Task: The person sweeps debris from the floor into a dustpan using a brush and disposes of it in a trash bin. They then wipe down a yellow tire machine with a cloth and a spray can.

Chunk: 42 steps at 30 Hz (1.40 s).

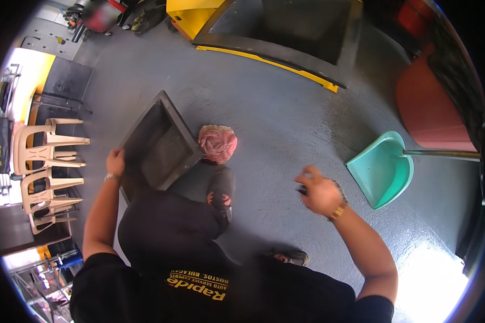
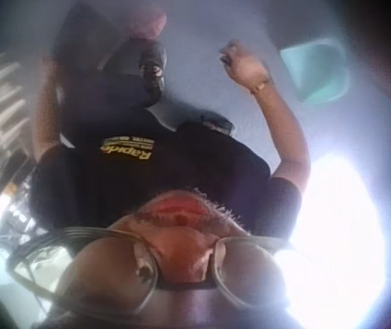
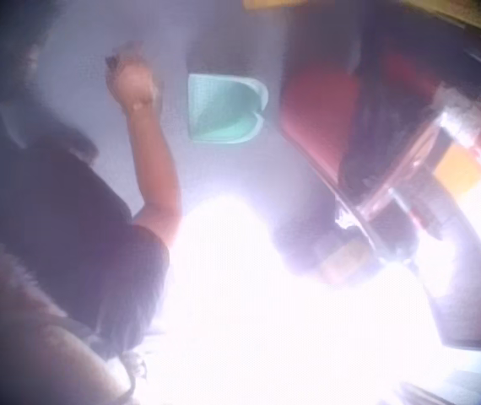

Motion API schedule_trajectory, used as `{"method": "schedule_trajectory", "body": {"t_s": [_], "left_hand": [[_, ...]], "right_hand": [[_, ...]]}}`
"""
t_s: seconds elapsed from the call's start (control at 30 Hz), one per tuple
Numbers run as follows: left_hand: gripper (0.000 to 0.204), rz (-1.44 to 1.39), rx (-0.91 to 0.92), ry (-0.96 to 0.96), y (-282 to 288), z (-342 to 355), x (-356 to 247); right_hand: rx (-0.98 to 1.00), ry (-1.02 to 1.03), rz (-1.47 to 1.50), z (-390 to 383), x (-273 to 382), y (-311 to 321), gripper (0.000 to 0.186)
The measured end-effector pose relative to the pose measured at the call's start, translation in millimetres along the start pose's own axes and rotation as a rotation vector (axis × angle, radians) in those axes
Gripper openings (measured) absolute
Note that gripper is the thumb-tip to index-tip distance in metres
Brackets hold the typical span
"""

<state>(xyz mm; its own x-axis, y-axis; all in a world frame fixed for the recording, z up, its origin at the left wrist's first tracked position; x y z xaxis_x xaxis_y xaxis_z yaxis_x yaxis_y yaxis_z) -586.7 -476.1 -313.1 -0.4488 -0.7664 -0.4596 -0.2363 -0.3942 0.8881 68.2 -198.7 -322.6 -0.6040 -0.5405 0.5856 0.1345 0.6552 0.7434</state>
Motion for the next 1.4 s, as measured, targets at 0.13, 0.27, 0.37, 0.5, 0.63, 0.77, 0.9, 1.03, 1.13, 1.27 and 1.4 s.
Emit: {"method": "schedule_trajectory", "body": {"t_s": [0.13, 0.27, 0.37, 0.5, 0.63, 0.77, 0.9, 1.03, 1.13, 1.27, 1.4], "left_hand": [[0.041, 0.335, -0.361, 0.378, 6, -47, 131], [0.049, 0.276, -0.347, 0.437, -37, -80, 134], [0.056, 0.363, -0.331, 0.525, -33, -80, 141], [0.061, 0.278, -0.235, 0.528, -35, -67, 135], [0.071, 0.262, -0.142, 0.673, -23, -85, 158], [0.077, 0.178, -0.274, 0.796, -21, -90, 167], [0.079, -0.007, -0.233, 0.799, -31, -90, 185], [0.079, -0.150, -0.293, 0.806, -16, -85, 209], [0.078, -0.316, -0.219, 0.860, -45, -61, 154], [0.065, -0.660, -0.119, 0.674, -24, -30, 79], [0.053, -0.715, 0.009, 0.463, -32, 6, -24]], "right_hand": [[0.078, 0.235, -0.112, 144, 58, -83, 0.039], [-0.018, 0.038, -0.076, 263, 98, -140, 0.041], [-0.014, -0.032, -0.073, 288, 101, -184, 0.040], [0.051, -0.072, -0.064, 293, 67, -184, 0.046], [0.070, -0.166, 0.146, 298, 116, -119, 0.051], [0.058, -0.001, 0.264, 322, 162, -117, 0.067], [0.150, -0.007, 0.168, 339, 187, -122, 0.071], [0.222, 0.008, 0.188, 349, 186, -106, 0.059], [0.146, -0.088, 0.190, 325, 151, -92, 0.058], [-0.129, -0.141, 0.402, 271, 125, -71, 0.056], [-0.295, -0.224, 0.474, 214, 75, -41, 0.058]]}}
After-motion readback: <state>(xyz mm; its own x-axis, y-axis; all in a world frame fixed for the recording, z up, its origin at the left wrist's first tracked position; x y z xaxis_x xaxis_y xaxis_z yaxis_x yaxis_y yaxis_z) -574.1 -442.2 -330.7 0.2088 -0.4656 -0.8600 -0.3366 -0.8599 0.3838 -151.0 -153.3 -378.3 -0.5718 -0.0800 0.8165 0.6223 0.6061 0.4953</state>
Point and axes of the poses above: each hand's wrist, its own z-axis towards the middle knuckle, its own y-axis out of the back of the hand, x = y × z, the point moved 3 cm from there along z, towards the middle knuckle
